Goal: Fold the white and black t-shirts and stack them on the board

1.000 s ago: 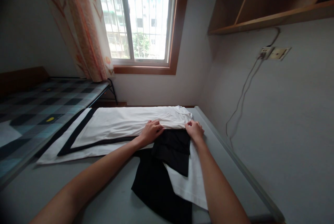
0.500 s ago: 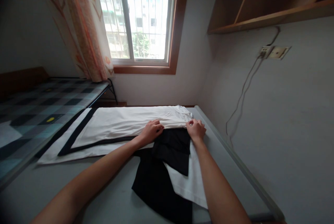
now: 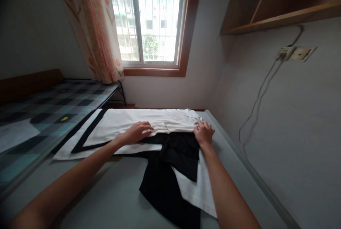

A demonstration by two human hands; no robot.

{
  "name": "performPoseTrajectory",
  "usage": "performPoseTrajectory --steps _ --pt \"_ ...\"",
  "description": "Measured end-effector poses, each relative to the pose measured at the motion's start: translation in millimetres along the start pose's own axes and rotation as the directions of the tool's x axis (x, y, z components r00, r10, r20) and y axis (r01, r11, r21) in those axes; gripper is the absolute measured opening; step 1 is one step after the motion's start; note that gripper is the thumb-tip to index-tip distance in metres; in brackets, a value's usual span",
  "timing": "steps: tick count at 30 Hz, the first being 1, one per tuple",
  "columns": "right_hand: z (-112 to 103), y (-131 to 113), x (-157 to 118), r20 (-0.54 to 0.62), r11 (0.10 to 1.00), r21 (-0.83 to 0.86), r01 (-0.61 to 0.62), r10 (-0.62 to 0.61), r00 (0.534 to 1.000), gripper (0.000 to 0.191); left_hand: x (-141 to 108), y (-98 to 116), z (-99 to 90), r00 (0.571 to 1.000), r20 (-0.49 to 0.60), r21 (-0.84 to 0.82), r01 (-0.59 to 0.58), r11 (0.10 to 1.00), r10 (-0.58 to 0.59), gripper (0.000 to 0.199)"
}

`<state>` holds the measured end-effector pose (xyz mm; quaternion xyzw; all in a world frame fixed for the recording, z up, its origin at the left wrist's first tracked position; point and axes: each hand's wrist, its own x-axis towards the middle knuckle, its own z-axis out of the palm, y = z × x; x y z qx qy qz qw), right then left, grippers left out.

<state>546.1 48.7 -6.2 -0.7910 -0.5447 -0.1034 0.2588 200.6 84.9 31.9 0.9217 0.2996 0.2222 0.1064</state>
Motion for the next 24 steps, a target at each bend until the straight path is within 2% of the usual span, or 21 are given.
performPoseTrajectory --steps 3,6,8,10,12,14,24 --pt "4 -8 -3 -0.036 0.994 0.054 0.099 -0.097 0.995 0.035 -43 -34 -21.0 0.99 -0.072 0.137 0.129 0.982 -0.12 0.025" --pt "10 -13 -7 0.044 0.988 0.07 0.138 -0.141 0.989 0.037 -85 -73 -40.4 0.949 -0.177 0.258 0.301 0.918 -0.261 0.03" --pt "14 -13 -9 0.116 0.987 0.065 0.15 -0.157 0.981 0.036 -109 -95 -50.0 0.901 -0.269 0.327 0.419 0.847 -0.342 0.034" --pt "16 -11 -9 0.146 0.985 0.062 0.161 -0.168 0.975 0.035 -126 -110 -55.2 0.839 -0.296 0.344 0.54 0.768 -0.458 0.038" --pt "18 -8 -9 0.148 0.984 0.067 0.167 -0.175 0.973 0.035 -135 -117 -56.1 0.789 -0.273 0.343 0.615 0.71 -0.551 0.042" --pt "19 -6 -9 0.152 0.982 0.071 0.175 -0.184 0.971 0.035 -137 -118 -54.2 0.772 -0.248 0.361 0.634 0.684 -0.585 0.044" --pt "20 -5 -9 0.157 0.984 0.063 0.168 -0.176 0.972 0.035 -136 -119 -49.4 0.79 -0.23 0.415 0.608 0.677 -0.569 0.047"
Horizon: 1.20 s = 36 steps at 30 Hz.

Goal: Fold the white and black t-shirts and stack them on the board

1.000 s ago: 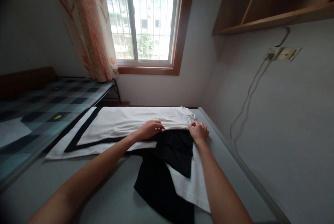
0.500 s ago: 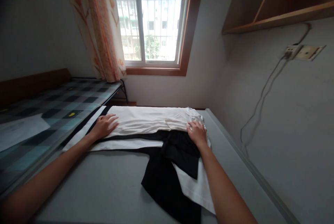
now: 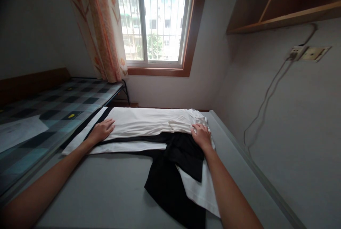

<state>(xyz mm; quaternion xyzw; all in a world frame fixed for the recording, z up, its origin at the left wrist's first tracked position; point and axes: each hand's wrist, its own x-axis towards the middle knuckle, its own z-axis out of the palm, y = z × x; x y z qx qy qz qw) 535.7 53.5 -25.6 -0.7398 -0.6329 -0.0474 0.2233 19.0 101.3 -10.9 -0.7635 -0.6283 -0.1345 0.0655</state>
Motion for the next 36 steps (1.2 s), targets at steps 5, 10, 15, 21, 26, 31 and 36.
performPoseTrajectory --steps 5,10,15,21,26,31,36 --pt "-1 0 0 0.011 1.0 -0.01 -0.003 0.003 1.0 0.033 1 -2 1.5 1.0 0.004 0.001 -0.005 1.0 0.005 0.047" --pt "-2 -3 -1 0.006 1.0 -0.004 0.01 -0.01 1.0 0.032 0 -1 1.0 1.0 0.004 0.006 -0.004 1.0 0.004 0.048" --pt "-11 -2 1 -0.068 0.996 0.044 -0.075 0.078 0.995 0.033 0 -1 0.5 1.0 0.003 0.003 -0.007 1.0 0.007 0.049" --pt "-27 8 -1 -0.168 0.929 -0.04 -0.367 0.356 0.919 0.036 0 1 -0.6 1.0 0.009 -0.007 -0.007 1.0 0.007 0.048" --pt "-27 7 -5 -0.092 0.9 -0.073 -0.431 0.424 0.901 0.04 -5 8 -5.2 0.984 -0.065 0.06 0.169 0.984 -0.165 0.053" --pt "-23 3 -5 -0.05 0.915 -0.148 -0.375 0.371 0.927 0.052 -3 9 -8.7 0.948 0.08 0.054 0.305 0.951 -0.309 0.071" --pt "-24 1 1 0.079 0.932 -0.227 -0.283 0.307 0.948 0.045 -1 4 -9.5 0.952 0.21 0.047 0.219 0.975 -0.224 0.064"
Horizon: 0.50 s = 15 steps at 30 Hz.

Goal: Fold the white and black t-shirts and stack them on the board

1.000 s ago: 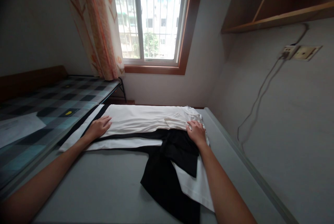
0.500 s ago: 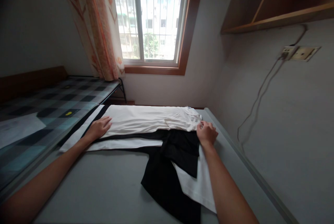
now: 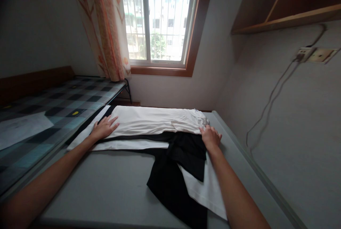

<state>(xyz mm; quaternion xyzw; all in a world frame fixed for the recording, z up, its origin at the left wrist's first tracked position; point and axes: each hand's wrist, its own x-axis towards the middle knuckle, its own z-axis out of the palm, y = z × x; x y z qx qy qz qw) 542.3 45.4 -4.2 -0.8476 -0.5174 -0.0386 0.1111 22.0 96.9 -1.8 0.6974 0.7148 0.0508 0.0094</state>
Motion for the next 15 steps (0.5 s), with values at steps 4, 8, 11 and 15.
performPoseTrajectory --steps 4,8,11,15 --pt "-4 1 3 0.072 0.999 -0.024 0.049 -0.047 0.996 0.042 -2 -5 1.2 1.0 -0.02 0.001 -0.022 1.0 0.022 0.062" --pt "-7 3 -1 0.077 0.992 -0.064 0.107 -0.102 0.992 0.038 -4 -8 2.3 0.999 -0.038 0.012 -0.035 0.999 0.036 0.061" --pt "-9 6 -9 0.074 0.988 -0.083 0.129 -0.123 0.99 0.037 -8 -8 0.7 0.999 -0.029 0.019 -0.028 0.999 0.029 0.061" --pt "-11 11 -20 0.081 0.987 -0.065 0.146 -0.141 0.987 0.037 -15 -8 -3.6 1.0 -0.021 0.024 -0.023 0.999 0.024 0.06"
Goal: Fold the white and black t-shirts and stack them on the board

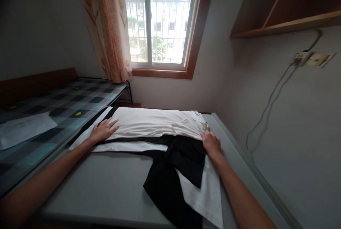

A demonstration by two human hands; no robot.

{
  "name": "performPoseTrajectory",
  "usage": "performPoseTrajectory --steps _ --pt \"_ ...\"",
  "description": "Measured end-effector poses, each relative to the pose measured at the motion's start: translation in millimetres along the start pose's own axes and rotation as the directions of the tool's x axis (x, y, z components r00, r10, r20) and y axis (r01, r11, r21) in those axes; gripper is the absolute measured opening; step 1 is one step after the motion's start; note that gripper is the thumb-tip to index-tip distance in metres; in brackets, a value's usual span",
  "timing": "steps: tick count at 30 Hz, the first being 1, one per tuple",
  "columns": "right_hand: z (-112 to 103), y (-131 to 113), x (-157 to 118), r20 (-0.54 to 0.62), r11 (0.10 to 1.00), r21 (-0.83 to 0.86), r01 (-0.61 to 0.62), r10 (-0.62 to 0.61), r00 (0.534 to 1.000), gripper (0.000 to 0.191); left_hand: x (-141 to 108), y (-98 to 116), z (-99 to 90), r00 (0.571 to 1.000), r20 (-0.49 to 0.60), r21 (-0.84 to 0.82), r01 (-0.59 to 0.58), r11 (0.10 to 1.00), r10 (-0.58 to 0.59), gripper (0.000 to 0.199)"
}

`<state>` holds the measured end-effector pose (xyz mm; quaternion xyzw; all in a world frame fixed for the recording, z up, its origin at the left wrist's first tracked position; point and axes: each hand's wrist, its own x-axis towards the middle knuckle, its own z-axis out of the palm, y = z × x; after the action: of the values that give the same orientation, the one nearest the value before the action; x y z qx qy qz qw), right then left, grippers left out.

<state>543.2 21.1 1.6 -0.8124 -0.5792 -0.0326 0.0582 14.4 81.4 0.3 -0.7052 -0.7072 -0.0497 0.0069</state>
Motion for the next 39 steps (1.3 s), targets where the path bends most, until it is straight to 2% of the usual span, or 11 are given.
performPoseTrajectory --steps 19,28,32,35,37,39 --pt "-5 27 -69 -0.019 0.994 0.103 0.041 -0.039 0.999 0.035 -54 -15 -3.9 0.999 -0.016 0.01 -0.04 0.999 0.041 0.054" --pt "-4 44 -98 0.03 0.986 0.155 -0.053 0.049 0.998 0.04 -91 -20 0.0 0.998 -0.034 0.04 -0.052 0.998 0.053 0.054" --pt "0 52 -93 -0.012 0.976 0.214 -0.047 0.051 0.999 0.038 -92 -24 4.4 0.997 -0.053 0.04 -0.06 0.997 0.062 0.054" --pt "-6 53 -86 -0.049 0.968 0.25 -0.022 0.035 0.998 0.036 -89 -25 3.7 0.995 -0.061 0.038 -0.075 0.996 0.077 0.056" --pt "-15 46 -82 -0.149 0.977 0.215 -0.002 0.035 0.988 0.036 -85 -25 -0.4 0.996 -0.046 0.034 -0.074 0.997 0.075 0.056" --pt "-26 33 -78 -0.284 0.99 0.137 0.016 0.024 0.958 0.037 -79 -21 -6.4 0.996 -0.035 0.036 -0.082 0.996 0.084 0.054"
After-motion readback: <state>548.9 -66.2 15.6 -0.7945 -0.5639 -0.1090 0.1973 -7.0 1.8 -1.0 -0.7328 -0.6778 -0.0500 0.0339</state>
